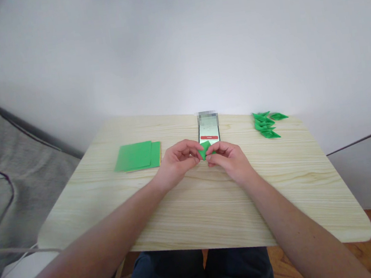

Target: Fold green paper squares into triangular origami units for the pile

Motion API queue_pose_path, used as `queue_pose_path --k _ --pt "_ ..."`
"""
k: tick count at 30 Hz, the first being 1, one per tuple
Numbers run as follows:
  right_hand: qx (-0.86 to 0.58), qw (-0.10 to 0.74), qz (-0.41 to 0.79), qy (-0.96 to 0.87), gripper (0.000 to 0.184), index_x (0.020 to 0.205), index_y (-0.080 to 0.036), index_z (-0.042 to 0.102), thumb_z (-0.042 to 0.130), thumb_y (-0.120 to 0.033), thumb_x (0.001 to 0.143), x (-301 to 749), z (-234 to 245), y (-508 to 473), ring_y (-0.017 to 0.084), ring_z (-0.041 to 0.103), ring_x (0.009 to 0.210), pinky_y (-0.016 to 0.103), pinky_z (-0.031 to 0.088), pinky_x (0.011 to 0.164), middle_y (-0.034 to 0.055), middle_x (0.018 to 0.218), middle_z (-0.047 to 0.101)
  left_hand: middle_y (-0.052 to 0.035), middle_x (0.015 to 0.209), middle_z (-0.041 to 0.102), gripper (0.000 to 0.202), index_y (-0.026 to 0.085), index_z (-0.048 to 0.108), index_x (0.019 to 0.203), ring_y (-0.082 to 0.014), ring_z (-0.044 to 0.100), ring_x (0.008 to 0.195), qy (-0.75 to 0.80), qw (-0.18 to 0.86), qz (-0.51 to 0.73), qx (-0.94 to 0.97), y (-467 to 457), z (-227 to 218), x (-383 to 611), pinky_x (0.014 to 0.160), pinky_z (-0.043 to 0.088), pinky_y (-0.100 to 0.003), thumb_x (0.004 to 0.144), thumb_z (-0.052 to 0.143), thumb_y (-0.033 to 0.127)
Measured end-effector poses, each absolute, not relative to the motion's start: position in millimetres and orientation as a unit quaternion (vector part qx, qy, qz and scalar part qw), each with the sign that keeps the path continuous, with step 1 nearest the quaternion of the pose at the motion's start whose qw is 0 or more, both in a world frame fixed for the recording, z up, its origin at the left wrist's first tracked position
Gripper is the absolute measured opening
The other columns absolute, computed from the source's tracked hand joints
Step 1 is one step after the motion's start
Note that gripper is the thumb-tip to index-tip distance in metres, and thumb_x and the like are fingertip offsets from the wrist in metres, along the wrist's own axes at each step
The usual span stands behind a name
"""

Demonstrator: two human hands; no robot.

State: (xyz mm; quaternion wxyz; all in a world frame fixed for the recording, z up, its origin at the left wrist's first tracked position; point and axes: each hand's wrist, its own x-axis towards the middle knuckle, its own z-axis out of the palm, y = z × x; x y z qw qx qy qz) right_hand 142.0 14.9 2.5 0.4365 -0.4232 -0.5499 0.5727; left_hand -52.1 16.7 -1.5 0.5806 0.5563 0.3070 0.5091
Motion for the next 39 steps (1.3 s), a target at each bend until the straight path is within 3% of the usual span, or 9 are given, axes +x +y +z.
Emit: queue_pose_path --k 6,11,15,21,32,39 --pt "-0.393 0.439 0.632 -0.503 0.013 0.083 -0.022 0.072 0.083 -0.027 0.077 143.7 1.2 16.0 0.014 0.062 0.068 0.029 0.049 0.068 -0.0012 0.075 0.068 -0.0050 0.093 0.075 0.012 0.018 0.075 0.094 -0.0167 0.068 0.087 0.353 0.507 0.503 0.604 13.4 -3.0 -51.1 0.080 0.052 -0.030 0.083 0.076 0.022" --pt "-0.390 0.439 0.650 -0.481 0.016 0.080 -0.022 0.070 0.084 -0.026 0.074 140.8 5.8 14.0 0.014 0.061 0.066 0.029 0.049 0.066 -0.0013 0.073 0.068 -0.0049 0.097 0.077 0.013 0.018 0.076 0.096 -0.0174 0.069 0.091 0.353 0.472 0.508 0.628 10.0 -1.8 -50.5 0.087 0.053 -0.033 0.084 0.073 0.018" --pt "-0.386 0.436 0.667 -0.464 0.016 0.080 -0.021 0.069 0.084 -0.023 0.073 140.9 7.6 13.7 0.013 0.060 0.066 0.028 0.049 0.065 -0.0014 0.074 0.067 -0.0045 0.095 0.076 0.015 0.020 0.077 0.099 -0.0168 0.068 0.089 0.369 0.394 0.506 0.673 8.0 -0.6 -50.5 0.082 0.051 -0.031 0.087 0.070 0.015" --pt "-0.381 0.427 0.673 -0.468 0.011 0.084 -0.023 0.070 0.078 -0.027 0.077 141.5 6.7 14.4 0.014 0.060 0.066 0.030 0.050 0.066 -0.0016 0.074 0.066 -0.0048 0.086 0.065 0.011 0.022 0.080 0.097 -0.0166 0.062 0.081 0.368 0.273 0.516 0.724 8.5 -0.4 -53.8 0.075 0.050 -0.032 0.090 0.071 0.023" --pt "-0.424 0.456 0.463 -0.631 0.012 0.089 -0.024 0.078 0.078 -0.022 0.077 145.9 6.9 12.7 0.013 0.042 0.063 0.029 0.032 0.059 -0.0046 0.065 0.050 -0.0032 0.088 0.060 0.009 0.023 0.079 0.096 -0.0175 0.059 0.089 0.376 0.183 0.527 0.740 10.4 -2.7 -55.7 0.081 0.048 -0.034 0.092 0.071 0.022" --pt "-0.401 0.486 0.366 -0.685 0.013 0.094 -0.026 0.078 0.078 -0.021 0.082 143.3 2.6 9.6 0.018 0.059 0.081 0.034 0.046 0.072 0.0021 0.090 0.066 -0.0031 0.091 0.064 0.008 0.022 0.076 0.092 -0.0191 0.060 0.094 0.412 0.199 0.504 0.733 9.3 2.3 -55.8 0.089 0.047 -0.037 0.088 0.072 0.017"
